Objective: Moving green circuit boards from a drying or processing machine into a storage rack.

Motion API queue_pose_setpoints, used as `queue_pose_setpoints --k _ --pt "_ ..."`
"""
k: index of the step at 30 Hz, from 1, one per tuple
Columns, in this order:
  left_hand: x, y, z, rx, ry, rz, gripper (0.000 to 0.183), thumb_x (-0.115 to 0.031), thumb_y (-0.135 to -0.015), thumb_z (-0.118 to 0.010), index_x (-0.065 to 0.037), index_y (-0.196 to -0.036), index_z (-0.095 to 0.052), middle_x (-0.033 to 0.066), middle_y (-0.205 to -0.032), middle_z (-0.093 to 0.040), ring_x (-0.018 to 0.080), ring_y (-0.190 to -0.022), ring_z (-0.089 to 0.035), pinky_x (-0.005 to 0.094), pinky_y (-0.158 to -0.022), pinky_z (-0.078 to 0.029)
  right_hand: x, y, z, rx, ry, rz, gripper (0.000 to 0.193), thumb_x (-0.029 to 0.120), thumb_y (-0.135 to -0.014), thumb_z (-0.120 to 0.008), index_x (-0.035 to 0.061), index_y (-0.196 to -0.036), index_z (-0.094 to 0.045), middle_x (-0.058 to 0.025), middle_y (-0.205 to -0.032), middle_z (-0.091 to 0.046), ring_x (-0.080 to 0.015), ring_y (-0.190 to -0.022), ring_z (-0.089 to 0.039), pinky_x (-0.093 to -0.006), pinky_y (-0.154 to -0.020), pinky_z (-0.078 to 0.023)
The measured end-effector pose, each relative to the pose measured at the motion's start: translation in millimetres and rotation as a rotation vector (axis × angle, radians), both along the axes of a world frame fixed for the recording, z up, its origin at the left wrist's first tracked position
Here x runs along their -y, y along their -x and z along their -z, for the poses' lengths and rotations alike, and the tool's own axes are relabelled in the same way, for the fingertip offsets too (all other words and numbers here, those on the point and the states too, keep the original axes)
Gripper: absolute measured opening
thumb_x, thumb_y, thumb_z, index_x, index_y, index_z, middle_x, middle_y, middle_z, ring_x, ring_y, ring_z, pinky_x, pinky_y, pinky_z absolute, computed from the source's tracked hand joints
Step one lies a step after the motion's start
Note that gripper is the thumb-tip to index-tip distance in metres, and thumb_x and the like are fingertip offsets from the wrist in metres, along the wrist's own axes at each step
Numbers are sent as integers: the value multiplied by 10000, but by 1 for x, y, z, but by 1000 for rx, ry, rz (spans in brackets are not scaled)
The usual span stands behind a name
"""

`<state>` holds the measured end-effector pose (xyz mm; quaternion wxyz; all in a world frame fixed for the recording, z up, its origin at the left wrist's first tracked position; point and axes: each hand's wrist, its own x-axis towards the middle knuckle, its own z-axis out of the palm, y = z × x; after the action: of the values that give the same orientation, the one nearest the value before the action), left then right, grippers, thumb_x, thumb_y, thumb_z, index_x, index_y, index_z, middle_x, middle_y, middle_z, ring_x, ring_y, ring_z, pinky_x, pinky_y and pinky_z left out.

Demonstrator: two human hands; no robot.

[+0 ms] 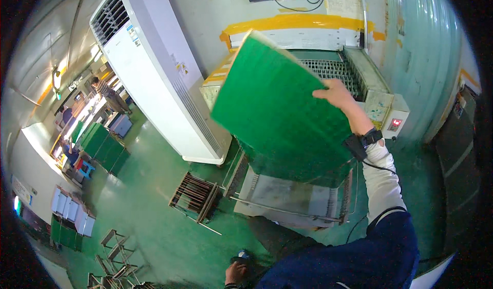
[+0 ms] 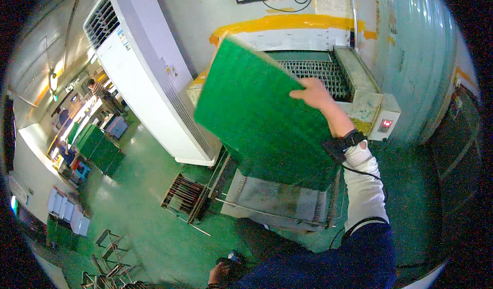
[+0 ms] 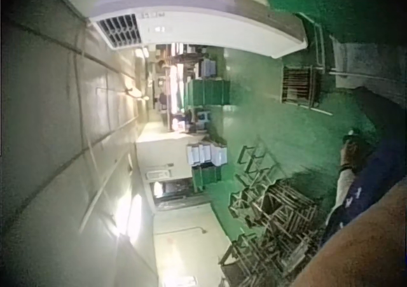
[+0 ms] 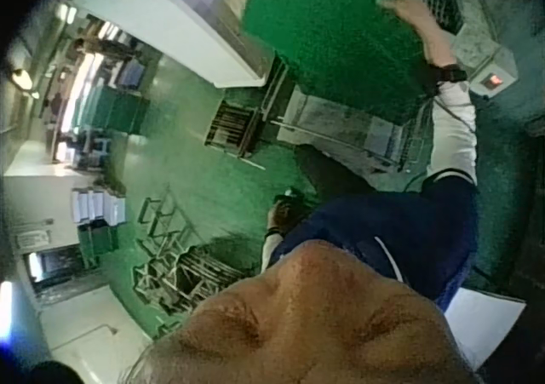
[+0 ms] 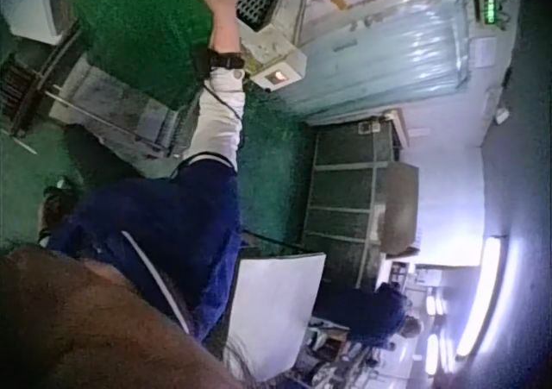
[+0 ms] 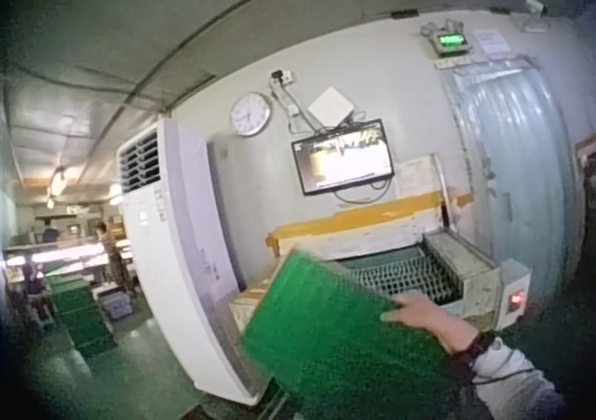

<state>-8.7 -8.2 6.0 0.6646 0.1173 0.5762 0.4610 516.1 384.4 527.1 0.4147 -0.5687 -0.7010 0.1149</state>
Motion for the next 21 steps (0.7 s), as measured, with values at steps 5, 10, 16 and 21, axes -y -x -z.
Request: queue_pose_setpoints --k 5,10,16,21 --pt "-20 -24 -55 85 195 -177 230 -226 -835 -628 -40 -969 -615 81 -794 -645 172 -711 -613 290 -645 -503 -34 -44 45 -1176 166 -134 284 145 -786 -653 44 -1046 -598 -68 -941 -648 -209 -800 -613 -347 -703 -488" --pt "-21 -14 -55 -9 206 -110 294 -268 -842 -617 -35 -1015 -568 119 -857 -641 211 -725 -621 299 -626 -506 -58 -35 81 -1221 454 -331 245 121 -780 -661 53 -997 -571 -64 -985 -611 -209 -868 -578 -340 -751 -479" --pt "-13 7 -13 17 192 -108 316 -273 -853 -601 -29 -1049 -562 133 -887 -642 235 -747 -623 329 -649 -512 -113 -8 127 -1543 354 -315 137 74 -785 -649 62 -874 -546 -59 -852 -568 -205 -757 -527 -335 -702 -486" --pt "-12 -18 -54 32 88 -202 261 -250 -847 -610 -34 -994 -608 106 -839 -642 218 -731 -609 342 -659 -503 -138 -8 157 -1690 265 -294 153 61 -794 -645 45 -871 -513 -71 -850 -540 -217 -748 -518 -338 -695 -501"
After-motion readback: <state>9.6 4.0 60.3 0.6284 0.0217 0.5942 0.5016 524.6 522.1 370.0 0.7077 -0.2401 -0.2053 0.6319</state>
